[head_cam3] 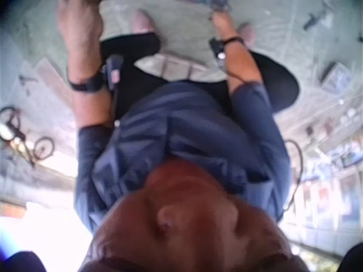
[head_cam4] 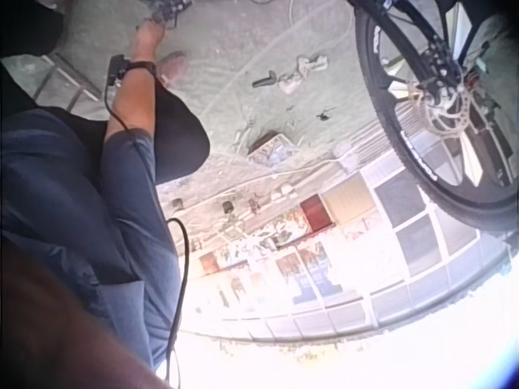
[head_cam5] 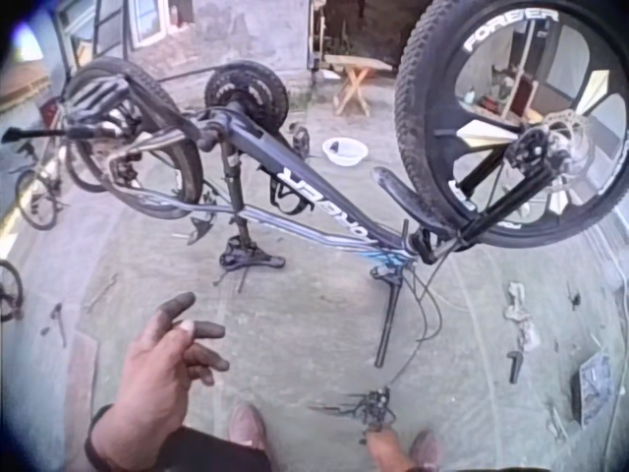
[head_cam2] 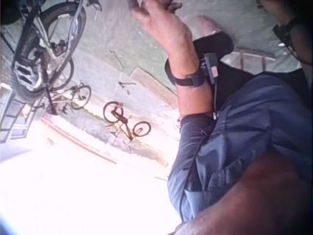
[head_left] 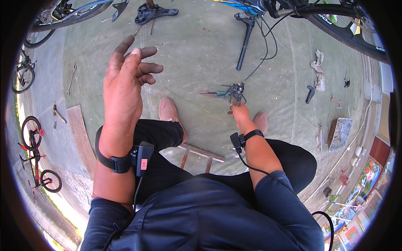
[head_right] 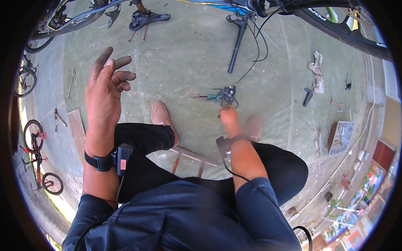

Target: The person repairs a bicycle by first handling a brake assembly and then using pliers to adjust the chain and components near the rear wheel.

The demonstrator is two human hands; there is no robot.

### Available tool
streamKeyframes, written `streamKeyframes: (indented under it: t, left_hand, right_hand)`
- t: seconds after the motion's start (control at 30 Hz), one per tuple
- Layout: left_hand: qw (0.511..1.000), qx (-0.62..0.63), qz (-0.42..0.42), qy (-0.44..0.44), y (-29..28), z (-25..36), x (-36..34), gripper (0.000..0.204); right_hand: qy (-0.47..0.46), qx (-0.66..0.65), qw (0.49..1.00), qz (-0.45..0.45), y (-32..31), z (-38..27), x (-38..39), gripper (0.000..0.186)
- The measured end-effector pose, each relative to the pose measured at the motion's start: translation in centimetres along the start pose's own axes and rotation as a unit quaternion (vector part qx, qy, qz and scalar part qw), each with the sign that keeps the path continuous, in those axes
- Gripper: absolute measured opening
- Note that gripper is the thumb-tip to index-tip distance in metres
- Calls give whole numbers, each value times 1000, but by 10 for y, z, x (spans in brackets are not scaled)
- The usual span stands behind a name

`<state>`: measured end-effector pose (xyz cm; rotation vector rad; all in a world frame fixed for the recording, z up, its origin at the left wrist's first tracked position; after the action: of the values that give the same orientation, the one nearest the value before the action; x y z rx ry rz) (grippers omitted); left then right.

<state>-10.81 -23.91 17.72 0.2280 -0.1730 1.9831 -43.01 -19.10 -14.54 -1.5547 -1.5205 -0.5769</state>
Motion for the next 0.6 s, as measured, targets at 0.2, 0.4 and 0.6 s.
streamKeyframes:
  t: [0.2,0.4,0.6]
  left_hand:
    - [1000,15,6,18,-2,3,1,55]
    - [988,98,52,103,-40,24,-6,54]
    - [975,54,161,146,-180,30,44,46]
  right_hand:
    - [-20,6,999,-24,3,-22,22,32]
    - [-122,-27,991,-57,-21,-77,34,34]
    - [-189,-28,981,-36,-79,-164,95,46]
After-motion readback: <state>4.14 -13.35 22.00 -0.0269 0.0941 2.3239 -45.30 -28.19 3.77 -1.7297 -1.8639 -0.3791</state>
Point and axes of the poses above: each hand's wrist, its own x-axis away from the middle knuckle, its own y-axis out of the palm, z = x × y, the point moved 2 cm from there along -x, towards the middle knuckle, and after that the axes turned 2 degrees about -x, right-handed, at the moved point
